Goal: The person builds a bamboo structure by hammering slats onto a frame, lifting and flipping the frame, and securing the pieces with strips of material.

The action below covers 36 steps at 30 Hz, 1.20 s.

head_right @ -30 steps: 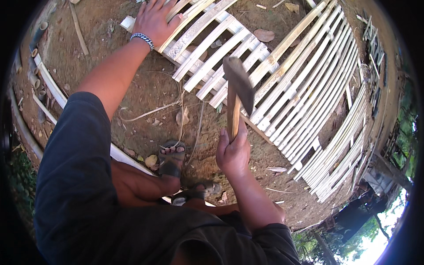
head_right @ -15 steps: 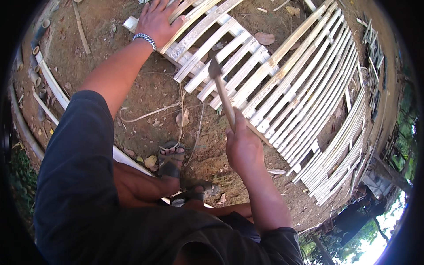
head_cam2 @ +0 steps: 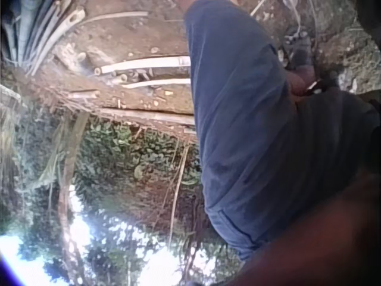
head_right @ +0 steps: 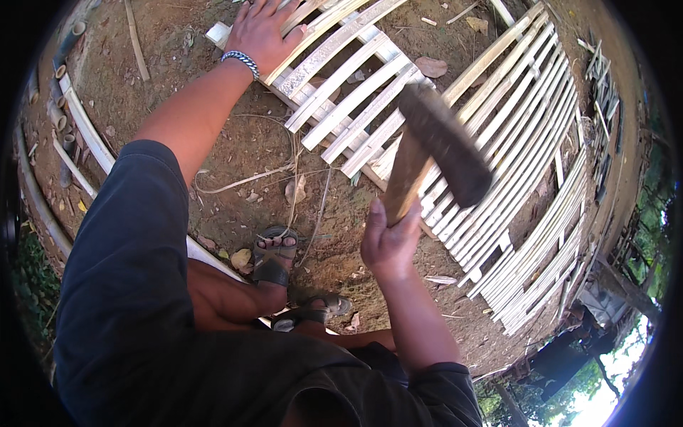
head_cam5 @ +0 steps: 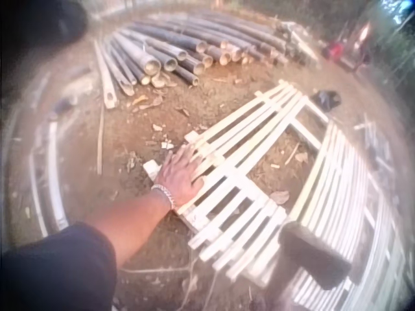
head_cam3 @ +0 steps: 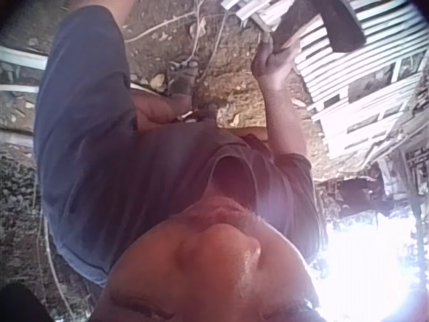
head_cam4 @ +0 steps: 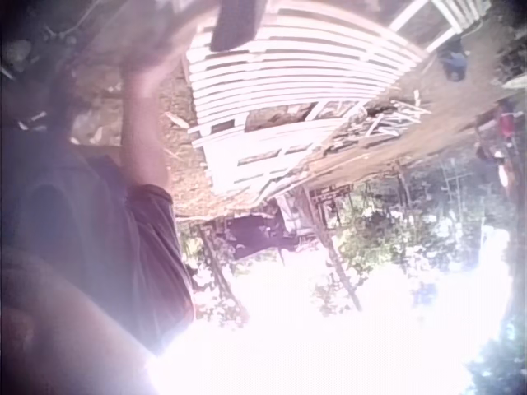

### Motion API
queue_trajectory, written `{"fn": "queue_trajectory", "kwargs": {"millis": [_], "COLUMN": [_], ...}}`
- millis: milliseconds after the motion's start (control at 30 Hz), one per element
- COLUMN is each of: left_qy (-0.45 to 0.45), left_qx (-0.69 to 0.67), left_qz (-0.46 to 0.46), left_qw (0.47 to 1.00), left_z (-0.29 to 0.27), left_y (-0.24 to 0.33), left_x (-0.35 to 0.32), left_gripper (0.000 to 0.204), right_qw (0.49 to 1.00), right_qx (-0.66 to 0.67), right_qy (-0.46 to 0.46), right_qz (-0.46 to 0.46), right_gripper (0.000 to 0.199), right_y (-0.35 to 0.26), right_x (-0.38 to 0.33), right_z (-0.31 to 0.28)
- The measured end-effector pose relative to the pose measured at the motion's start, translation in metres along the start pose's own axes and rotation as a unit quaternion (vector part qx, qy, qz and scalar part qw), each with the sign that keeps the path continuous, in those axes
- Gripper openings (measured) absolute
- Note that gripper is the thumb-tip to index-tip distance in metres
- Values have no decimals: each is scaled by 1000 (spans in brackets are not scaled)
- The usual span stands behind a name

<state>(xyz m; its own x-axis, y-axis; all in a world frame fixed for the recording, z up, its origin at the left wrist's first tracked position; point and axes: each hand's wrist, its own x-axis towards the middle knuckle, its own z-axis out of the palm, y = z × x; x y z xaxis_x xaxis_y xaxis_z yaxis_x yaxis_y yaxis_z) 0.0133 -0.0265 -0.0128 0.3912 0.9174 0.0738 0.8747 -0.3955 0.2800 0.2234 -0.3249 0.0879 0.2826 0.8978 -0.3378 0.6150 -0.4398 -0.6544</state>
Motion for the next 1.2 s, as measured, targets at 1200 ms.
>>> {"fn": "queue_trajectory", "kwargs": {"millis": [1200], "left_qy": [-32], "left_qx": [-13], "left_qz": [-14], "left_qw": [999], "left_z": [-8], "left_y": [0], "left_x": [-4], "left_gripper": [68], "right_qw": [939], "right_qx": [-276], "right_qy": [-198], "right_qz": [58], "right_gripper": [44], "right_y": [-19], "right_x": [24], "right_z": [-2]}}
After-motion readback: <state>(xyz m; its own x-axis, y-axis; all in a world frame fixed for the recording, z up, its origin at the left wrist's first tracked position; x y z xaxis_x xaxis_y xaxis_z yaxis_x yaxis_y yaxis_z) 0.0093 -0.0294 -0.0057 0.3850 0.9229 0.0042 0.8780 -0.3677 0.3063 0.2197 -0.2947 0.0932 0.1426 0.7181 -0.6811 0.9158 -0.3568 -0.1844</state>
